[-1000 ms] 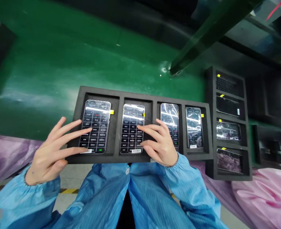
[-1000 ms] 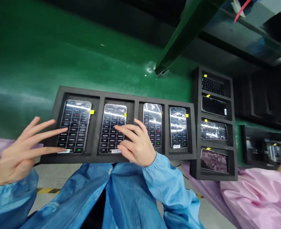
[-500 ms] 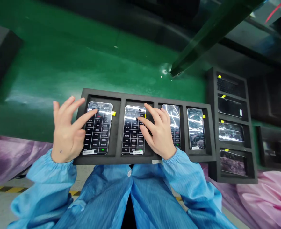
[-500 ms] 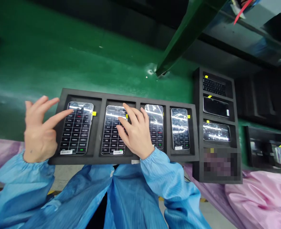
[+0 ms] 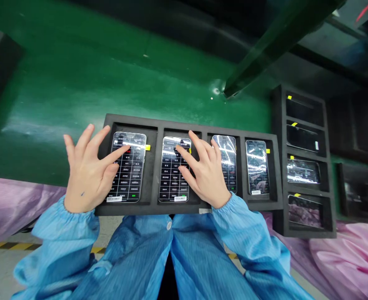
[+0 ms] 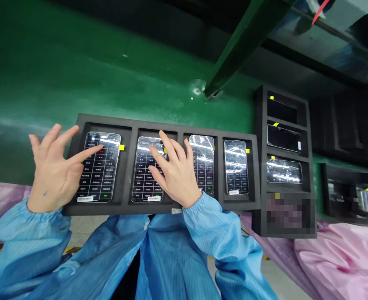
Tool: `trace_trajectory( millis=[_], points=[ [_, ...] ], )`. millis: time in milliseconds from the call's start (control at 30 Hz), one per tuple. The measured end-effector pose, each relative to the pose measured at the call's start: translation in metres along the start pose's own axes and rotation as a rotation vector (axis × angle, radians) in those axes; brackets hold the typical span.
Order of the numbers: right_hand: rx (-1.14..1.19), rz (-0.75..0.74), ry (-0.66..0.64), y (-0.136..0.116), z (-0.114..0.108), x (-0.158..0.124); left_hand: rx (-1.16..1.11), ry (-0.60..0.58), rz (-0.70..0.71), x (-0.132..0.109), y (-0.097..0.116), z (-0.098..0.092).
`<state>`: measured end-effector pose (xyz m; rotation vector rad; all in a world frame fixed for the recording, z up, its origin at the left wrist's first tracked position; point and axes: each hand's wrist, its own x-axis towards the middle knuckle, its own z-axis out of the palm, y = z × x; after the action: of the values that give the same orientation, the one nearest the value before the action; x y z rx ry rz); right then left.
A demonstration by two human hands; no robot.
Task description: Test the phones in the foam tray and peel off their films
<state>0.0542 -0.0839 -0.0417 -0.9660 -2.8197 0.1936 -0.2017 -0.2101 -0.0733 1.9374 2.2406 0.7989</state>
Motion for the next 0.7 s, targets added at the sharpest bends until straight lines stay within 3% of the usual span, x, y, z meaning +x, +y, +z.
trace_trajectory(
  millis=[467,700],
  points=[
    [0.033,0.068,0.078,0.0028,-0.0012,-0.0037,-0.049,0.024,-0.052,0.0009,0.0025,-0.0019],
    [0.025,0.055,0.029,0.0001,-0.0032,0.0006,-0.012,0.053,-0.028,-0.0012,0.0015,-0.0018]
  ],
)
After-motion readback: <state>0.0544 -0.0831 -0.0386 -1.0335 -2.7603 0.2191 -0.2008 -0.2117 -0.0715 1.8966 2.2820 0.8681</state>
